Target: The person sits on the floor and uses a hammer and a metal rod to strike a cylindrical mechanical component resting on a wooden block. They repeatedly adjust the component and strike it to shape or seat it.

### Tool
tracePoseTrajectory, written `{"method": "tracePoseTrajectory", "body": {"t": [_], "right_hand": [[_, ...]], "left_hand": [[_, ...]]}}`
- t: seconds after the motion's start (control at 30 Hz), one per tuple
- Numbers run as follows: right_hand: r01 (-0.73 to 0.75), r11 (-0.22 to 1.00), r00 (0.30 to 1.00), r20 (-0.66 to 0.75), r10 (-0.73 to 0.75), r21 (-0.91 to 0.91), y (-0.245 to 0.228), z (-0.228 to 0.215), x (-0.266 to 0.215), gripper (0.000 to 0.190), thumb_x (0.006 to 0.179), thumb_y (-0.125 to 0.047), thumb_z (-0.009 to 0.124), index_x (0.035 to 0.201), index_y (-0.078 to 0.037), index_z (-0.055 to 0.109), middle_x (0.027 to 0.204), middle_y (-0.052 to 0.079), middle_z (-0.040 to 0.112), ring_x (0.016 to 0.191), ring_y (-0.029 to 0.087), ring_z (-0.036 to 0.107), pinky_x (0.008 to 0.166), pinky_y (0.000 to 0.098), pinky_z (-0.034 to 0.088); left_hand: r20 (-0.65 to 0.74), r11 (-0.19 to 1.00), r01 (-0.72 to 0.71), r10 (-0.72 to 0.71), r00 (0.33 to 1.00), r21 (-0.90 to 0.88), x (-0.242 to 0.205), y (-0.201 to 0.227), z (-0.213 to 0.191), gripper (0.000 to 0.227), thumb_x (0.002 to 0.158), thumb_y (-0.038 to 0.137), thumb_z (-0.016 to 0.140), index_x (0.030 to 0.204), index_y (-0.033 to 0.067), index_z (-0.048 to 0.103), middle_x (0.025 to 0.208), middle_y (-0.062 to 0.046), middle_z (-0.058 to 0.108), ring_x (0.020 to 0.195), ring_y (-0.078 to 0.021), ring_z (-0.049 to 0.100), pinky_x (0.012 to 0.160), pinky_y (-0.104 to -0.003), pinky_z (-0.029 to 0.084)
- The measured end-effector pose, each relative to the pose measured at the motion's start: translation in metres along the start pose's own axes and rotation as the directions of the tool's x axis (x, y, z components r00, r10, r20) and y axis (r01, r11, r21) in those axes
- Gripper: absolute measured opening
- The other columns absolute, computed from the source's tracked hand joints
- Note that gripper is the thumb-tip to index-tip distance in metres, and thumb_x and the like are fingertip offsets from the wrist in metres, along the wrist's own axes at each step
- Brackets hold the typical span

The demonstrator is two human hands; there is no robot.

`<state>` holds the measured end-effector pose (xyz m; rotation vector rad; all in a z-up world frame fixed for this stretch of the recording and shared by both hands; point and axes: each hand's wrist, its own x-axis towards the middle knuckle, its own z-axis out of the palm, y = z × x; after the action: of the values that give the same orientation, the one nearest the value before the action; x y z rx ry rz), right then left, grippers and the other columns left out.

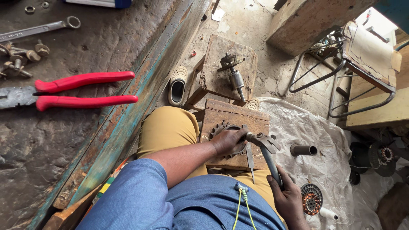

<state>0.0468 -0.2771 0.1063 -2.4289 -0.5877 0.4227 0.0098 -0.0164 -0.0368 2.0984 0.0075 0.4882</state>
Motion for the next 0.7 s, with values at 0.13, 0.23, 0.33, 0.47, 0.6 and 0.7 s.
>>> {"method": "tracePoseTrajectory", "body": {"t": [0.13,0.23,0.33,0.47,0.6,0.7], "right_hand": [[-0.008,1.0,1.0,-0.001,0.008,-0.023,-0.002,-0.002,-0.002,0.05,0.089,-0.024,0.073,0.137,-0.01,0.066,0.057,0.0,0.051,0.051,0.007,0.041,0.046,0.0277,0.035],[-0.006,1.0,1.0,-0.018,0.005,-0.023,-0.003,0.0,-0.002,0.05,0.09,-0.025,0.073,0.137,-0.009,0.065,0.061,0.001,0.054,0.053,0.007,0.043,0.047,0.0275,0.036],[-0.011,1.0,1.0,-0.021,0.011,0.01,0.0,0.0,-0.003,0.05,0.09,-0.025,0.073,0.137,-0.009,0.065,0.068,0.002,0.056,0.056,0.008,0.045,0.049,0.0272,0.038],[-0.019,0.999,0.999,-0.028,0.02,0.028,0.002,0.001,-0.001,0.052,0.091,-0.026,0.072,0.139,-0.008,0.062,0.071,0.002,0.06,0.059,0.007,0.049,0.053,0.0254,0.042],[-0.051,0.998,0.999,-0.008,0.051,0.048,0.004,0.0,-0.002,0.053,0.09,-0.026,0.072,0.139,-0.009,0.063,0.073,0.001,0.06,0.06,0.008,0.049,0.052,0.0262,0.043],[-0.007,0.999,1.0,-0.02,0.008,0.054,0.004,0.001,-0.004,0.052,0.09,-0.026,0.072,0.137,-0.008,0.063,0.074,0.0,0.061,0.06,0.006,0.05,0.052,0.0248,0.044]], "left_hand": [[0.023,0.999,-0.008,0.009,1.0,-0.04,-0.001,0.006,-0.006,0.038,0.101,0.028,0.063,0.133,0.0164,0.047,0.087,-0.011,0.068,0.072,-0.0294,0.071,0.064,-0.043,0.057],[0.089,0.999,0.04,-0.038,0.995,-0.026,0.0,0.016,-0.016,0.034,0.103,0.03,0.062,0.131,0.0169,0.047,0.086,-0.01,0.068,0.074,-0.0289,0.072,0.065,-0.044,0.057],[0.345,0.928,0.343,-0.277,0.897,-0.146,-0.001,0.025,-0.028,0.032,0.104,0.03,0.054,0.132,0.0194,0.045,0.089,-0.007,0.065,0.059,-0.0245,0.072,0.056,-0.038,0.059],[0.148,0.992,0.073,-0.057,0.987,-0.1,0.003,0.037,-0.039,0.028,0.105,0.029,0.058,0.129,0.0186,0.046,0.084,-0.007,0.067,0.057,-0.0167,0.068,0.05,-0.033,0.059],[0.345,0.947,0.298,-0.241,0.907,-0.122,0.002,0.039,-0.042,0.03,0.105,0.03,0.054,0.132,0.0205,0.044,0.086,-0.006,0.065,0.056,-0.0175,0.069,0.05,-0.033,0.062],[0.289,0.974,0.213,-0.184,0.939,-0.072,0.003,0.032,-0.036,0.029,0.105,0.031,0.057,0.131,0.0211,0.047,0.088,-0.006,0.066,0.067,-0.02,0.072,0.062,-0.035,0.063]]}}
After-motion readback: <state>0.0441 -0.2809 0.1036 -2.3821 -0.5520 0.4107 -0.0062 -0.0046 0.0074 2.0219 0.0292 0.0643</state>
